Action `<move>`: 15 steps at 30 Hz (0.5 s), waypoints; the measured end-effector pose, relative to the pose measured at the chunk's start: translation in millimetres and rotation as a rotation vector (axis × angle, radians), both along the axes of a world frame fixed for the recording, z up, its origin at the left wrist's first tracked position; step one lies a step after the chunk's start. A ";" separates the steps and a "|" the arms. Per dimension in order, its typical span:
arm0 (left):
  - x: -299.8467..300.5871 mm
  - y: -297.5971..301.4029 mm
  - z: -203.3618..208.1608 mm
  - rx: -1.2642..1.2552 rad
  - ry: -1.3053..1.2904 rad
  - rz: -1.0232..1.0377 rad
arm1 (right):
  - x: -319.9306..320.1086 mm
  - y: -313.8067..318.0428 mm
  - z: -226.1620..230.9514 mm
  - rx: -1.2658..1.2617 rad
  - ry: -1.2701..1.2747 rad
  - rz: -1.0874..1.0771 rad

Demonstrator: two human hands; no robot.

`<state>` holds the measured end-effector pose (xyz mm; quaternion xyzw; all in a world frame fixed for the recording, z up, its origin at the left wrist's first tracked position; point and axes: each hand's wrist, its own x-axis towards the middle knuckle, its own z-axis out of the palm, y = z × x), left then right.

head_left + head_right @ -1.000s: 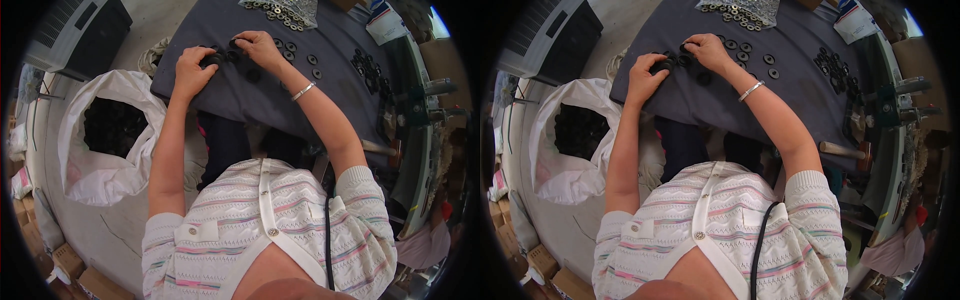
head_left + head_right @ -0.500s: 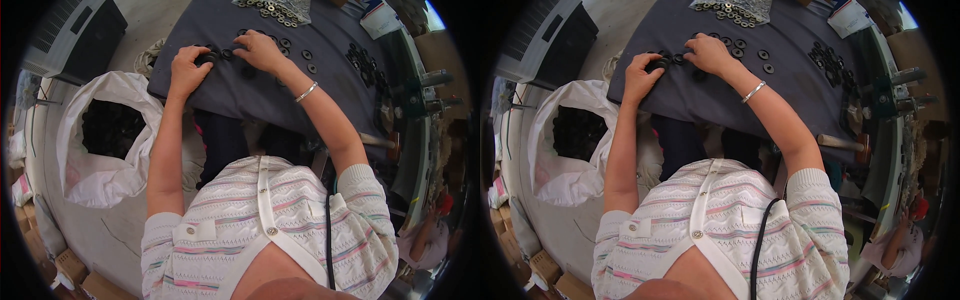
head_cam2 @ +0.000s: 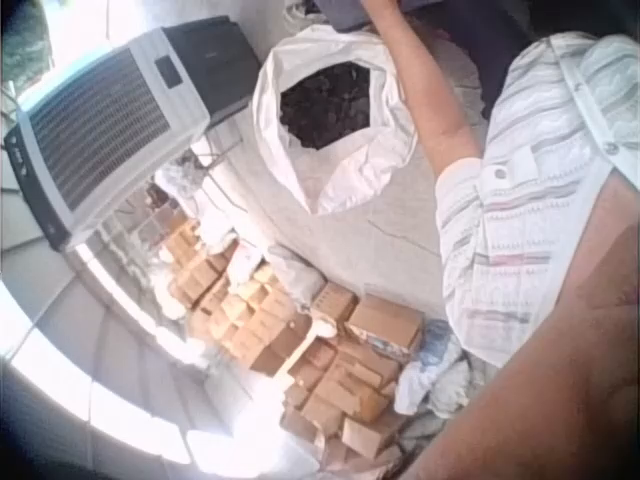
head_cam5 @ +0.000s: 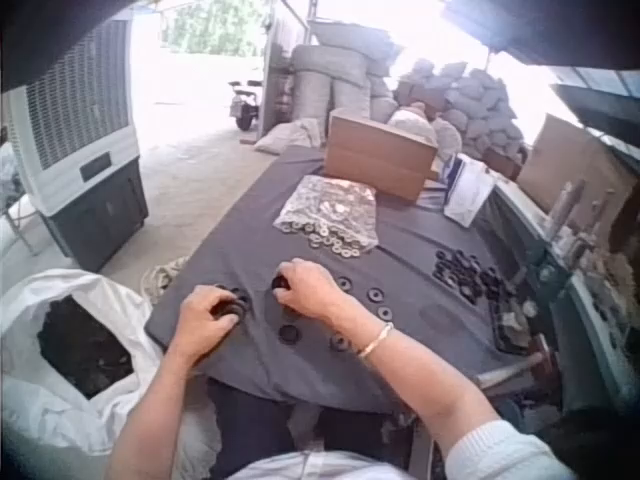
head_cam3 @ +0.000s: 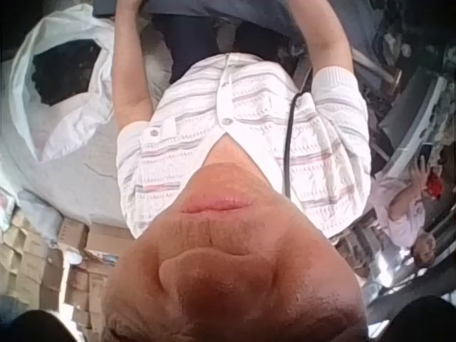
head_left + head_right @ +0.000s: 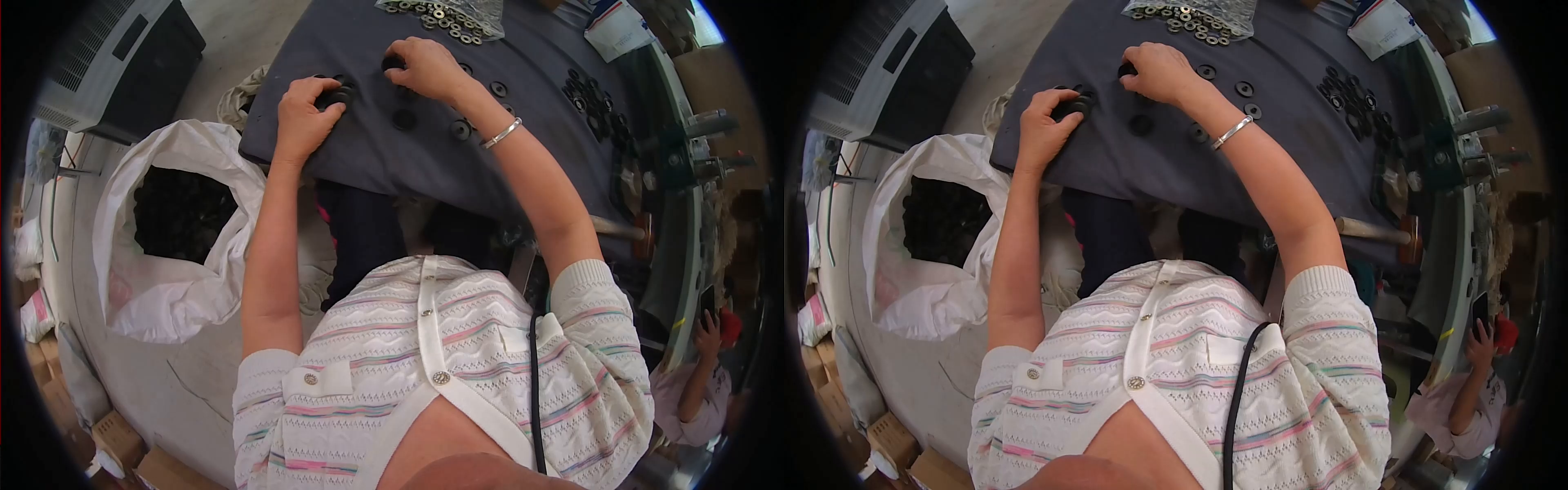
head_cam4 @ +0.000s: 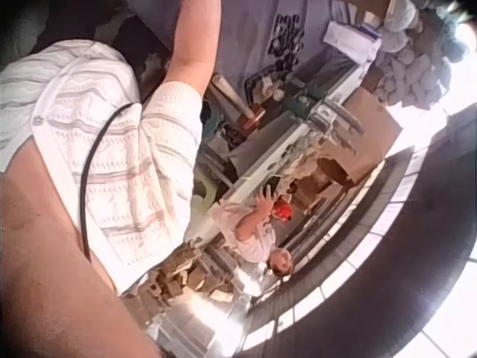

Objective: The person assembles circular components by inserting metal rings into plastic bases and securing them with a mallet.

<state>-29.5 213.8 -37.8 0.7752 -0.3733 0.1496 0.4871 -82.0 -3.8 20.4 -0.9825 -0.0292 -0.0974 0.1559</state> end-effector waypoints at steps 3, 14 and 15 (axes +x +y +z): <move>0.7 -0.4 0.4 -0.001 0.008 -0.003 | -18.8 -8.5 5.4 -0.074 0.005 -0.049; -3.3 -0.5 0.4 0.024 0.009 0.004 | -65.4 -10.7 -8.3 -0.197 0.112 -0.017; -4.7 -0.3 -0.1 0.030 0.019 0.010 | -66.5 -9.8 -8.4 -0.196 0.112 -0.017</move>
